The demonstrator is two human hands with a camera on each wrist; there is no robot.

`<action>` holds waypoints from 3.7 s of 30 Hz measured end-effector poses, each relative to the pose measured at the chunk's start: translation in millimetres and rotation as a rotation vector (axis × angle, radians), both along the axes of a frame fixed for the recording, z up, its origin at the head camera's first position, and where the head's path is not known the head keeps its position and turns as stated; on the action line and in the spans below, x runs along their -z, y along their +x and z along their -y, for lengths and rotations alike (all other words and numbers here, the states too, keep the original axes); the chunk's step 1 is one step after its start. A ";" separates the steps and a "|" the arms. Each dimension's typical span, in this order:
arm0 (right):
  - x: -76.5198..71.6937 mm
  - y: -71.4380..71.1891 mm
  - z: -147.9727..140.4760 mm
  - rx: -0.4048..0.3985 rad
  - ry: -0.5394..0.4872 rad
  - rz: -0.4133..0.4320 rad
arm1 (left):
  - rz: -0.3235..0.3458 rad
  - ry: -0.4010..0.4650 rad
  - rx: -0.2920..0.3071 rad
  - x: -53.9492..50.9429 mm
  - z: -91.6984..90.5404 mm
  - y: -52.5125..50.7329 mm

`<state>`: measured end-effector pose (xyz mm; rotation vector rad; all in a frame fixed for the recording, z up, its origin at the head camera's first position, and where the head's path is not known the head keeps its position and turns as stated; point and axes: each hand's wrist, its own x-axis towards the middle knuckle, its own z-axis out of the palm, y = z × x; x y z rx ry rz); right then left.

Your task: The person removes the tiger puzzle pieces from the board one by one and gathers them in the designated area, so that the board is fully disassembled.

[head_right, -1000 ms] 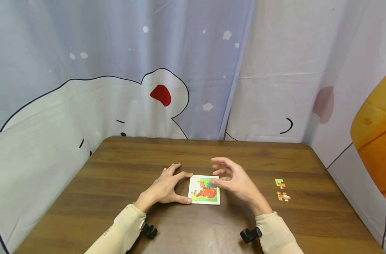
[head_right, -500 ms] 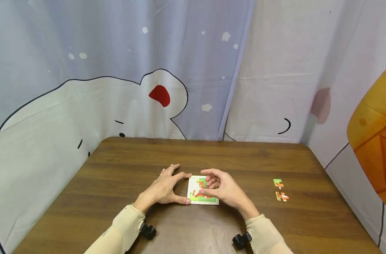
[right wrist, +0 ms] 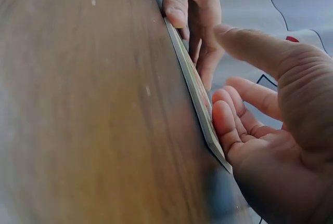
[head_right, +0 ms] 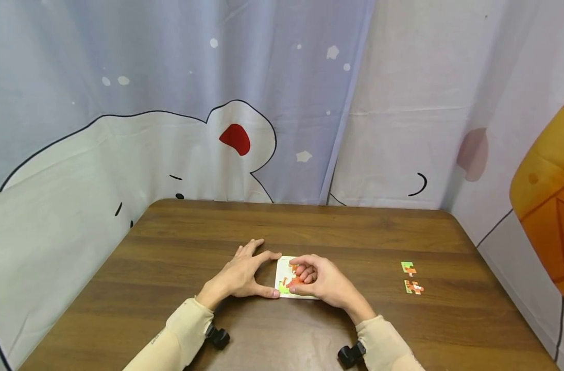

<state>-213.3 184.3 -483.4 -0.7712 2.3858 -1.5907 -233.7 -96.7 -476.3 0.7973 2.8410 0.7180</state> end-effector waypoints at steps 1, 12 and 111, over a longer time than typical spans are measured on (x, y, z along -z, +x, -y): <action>0.3 0.3 0.1 0.001 0.014 -0.012 | 0.000 0.000 0.001 -0.1 -0.1 0.0; 4.5 2.4 4.5 0.029 0.123 -0.116 | -0.001 -0.008 -0.002 0.2 -0.1 0.0; 0.2 2.5 5.1 0.057 -0.006 -0.032 | -0.010 -0.024 -0.001 0.4 -0.1 -0.9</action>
